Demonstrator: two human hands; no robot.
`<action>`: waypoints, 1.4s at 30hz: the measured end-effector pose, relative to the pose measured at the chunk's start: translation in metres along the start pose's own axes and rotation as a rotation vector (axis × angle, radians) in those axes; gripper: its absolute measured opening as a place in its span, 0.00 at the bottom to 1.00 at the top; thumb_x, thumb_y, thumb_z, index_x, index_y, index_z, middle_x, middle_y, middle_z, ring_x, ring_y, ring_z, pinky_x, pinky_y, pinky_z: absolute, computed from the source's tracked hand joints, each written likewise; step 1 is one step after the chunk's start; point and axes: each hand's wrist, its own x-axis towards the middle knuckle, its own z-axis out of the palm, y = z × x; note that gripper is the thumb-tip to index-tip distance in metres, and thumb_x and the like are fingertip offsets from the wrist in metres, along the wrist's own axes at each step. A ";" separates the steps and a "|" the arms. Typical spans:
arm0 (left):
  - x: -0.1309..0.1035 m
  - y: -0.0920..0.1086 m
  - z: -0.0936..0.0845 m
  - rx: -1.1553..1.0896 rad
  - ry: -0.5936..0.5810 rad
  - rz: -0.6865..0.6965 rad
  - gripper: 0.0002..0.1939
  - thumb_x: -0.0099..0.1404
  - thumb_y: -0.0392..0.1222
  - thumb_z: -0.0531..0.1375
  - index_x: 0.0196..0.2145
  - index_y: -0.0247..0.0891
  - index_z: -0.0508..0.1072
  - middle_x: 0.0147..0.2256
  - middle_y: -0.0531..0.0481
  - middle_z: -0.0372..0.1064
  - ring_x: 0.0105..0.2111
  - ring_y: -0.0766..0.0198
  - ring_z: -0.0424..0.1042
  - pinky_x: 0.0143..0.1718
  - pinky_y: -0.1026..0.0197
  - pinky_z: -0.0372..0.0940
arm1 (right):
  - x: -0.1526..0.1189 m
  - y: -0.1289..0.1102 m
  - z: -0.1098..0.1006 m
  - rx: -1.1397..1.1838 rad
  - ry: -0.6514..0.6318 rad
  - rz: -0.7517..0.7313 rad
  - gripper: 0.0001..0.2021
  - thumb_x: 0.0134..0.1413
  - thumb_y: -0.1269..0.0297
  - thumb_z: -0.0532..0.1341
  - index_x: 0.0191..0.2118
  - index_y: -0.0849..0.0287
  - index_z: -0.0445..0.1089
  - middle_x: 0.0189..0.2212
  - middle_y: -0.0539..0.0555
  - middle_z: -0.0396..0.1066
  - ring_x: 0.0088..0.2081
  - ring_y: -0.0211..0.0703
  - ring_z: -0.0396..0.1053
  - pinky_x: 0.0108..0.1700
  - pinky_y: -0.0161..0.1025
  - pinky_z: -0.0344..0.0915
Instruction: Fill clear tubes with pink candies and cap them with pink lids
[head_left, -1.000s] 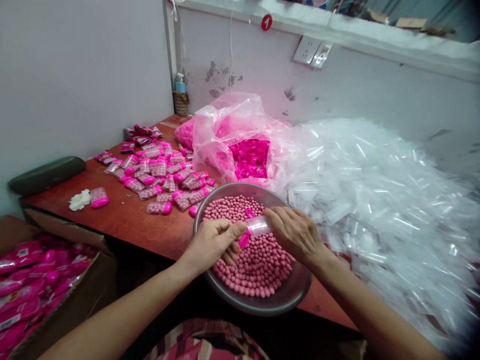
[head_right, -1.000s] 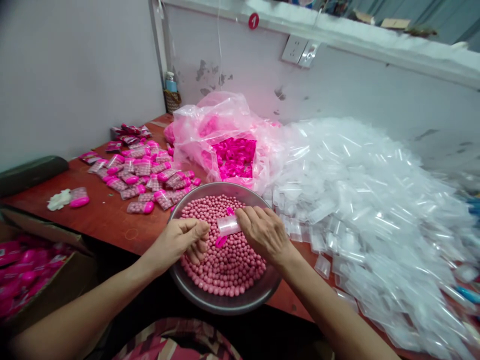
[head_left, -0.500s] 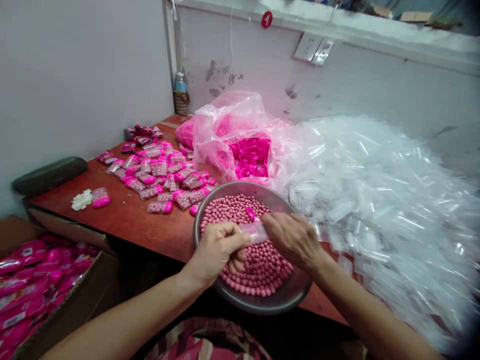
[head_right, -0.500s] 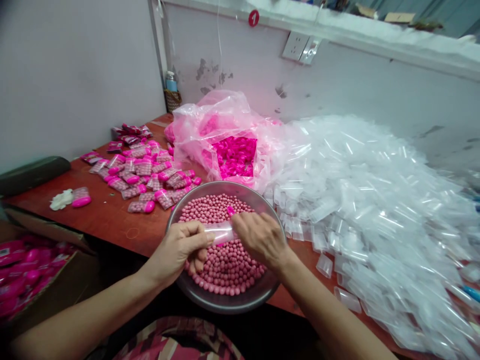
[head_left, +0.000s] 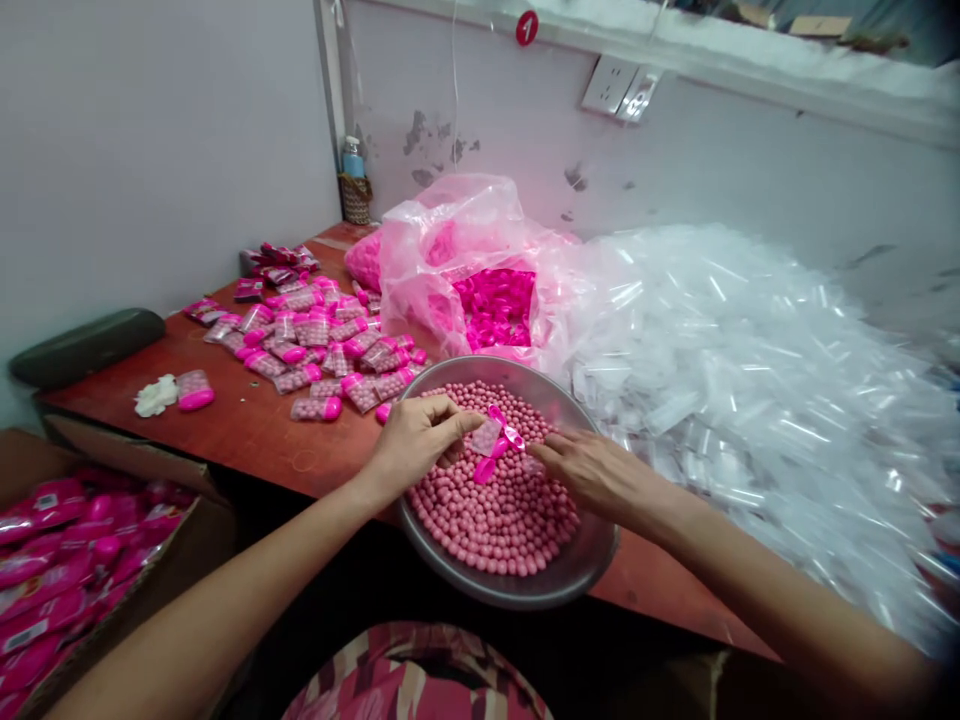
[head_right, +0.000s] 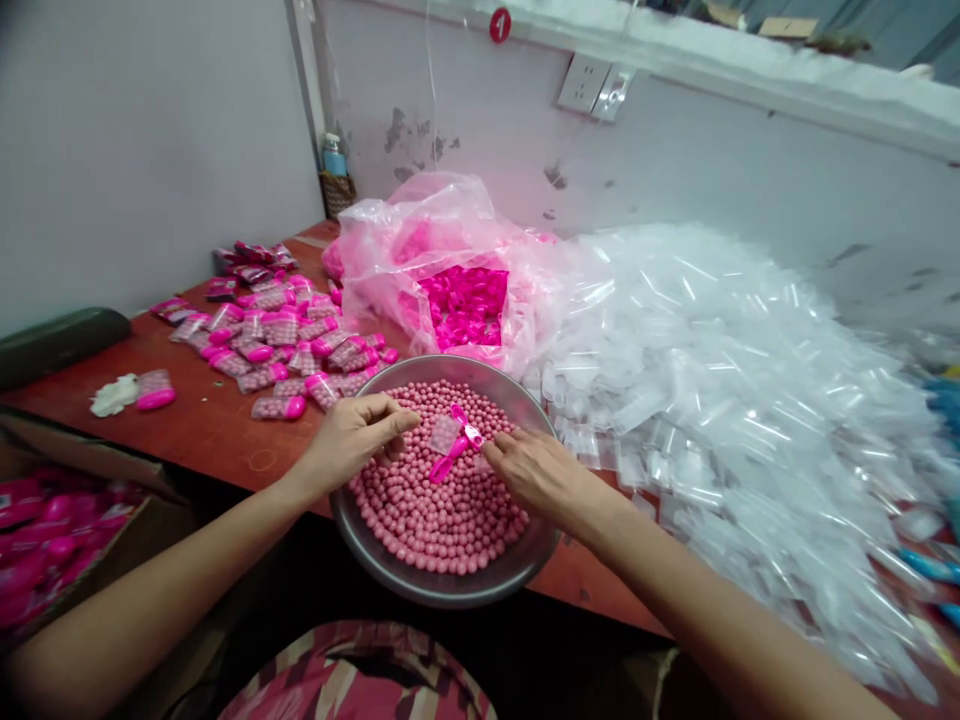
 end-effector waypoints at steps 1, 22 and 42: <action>-0.004 -0.002 -0.001 -0.012 -0.010 -0.004 0.18 0.58 0.52 0.58 0.20 0.34 0.67 0.18 0.53 0.65 0.17 0.70 0.64 0.18 0.69 0.59 | 0.003 -0.001 0.005 -0.029 -0.039 -0.008 0.07 0.52 0.79 0.54 0.32 0.63 0.68 0.26 0.55 0.68 0.31 0.43 0.67 0.34 0.39 0.60; -0.022 -0.001 0.008 0.012 -0.092 0.044 0.12 0.59 0.41 0.59 0.40 0.37 0.75 0.39 0.47 0.74 0.40 0.59 0.71 0.42 0.63 0.63 | 0.035 -0.044 0.010 1.901 0.108 0.387 0.12 0.46 0.63 0.65 0.35 0.59 0.62 0.32 0.49 0.66 0.34 0.38 0.67 0.38 0.38 0.66; -0.019 -0.006 0.012 -0.031 -0.286 0.059 0.11 0.61 0.39 0.55 0.34 0.33 0.76 0.33 0.48 0.73 0.34 0.61 0.69 0.36 0.65 0.61 | 0.014 -0.024 -0.005 0.904 0.277 0.176 0.05 0.54 0.64 0.60 0.34 0.59 0.64 0.25 0.48 0.67 0.26 0.34 0.65 0.28 0.29 0.60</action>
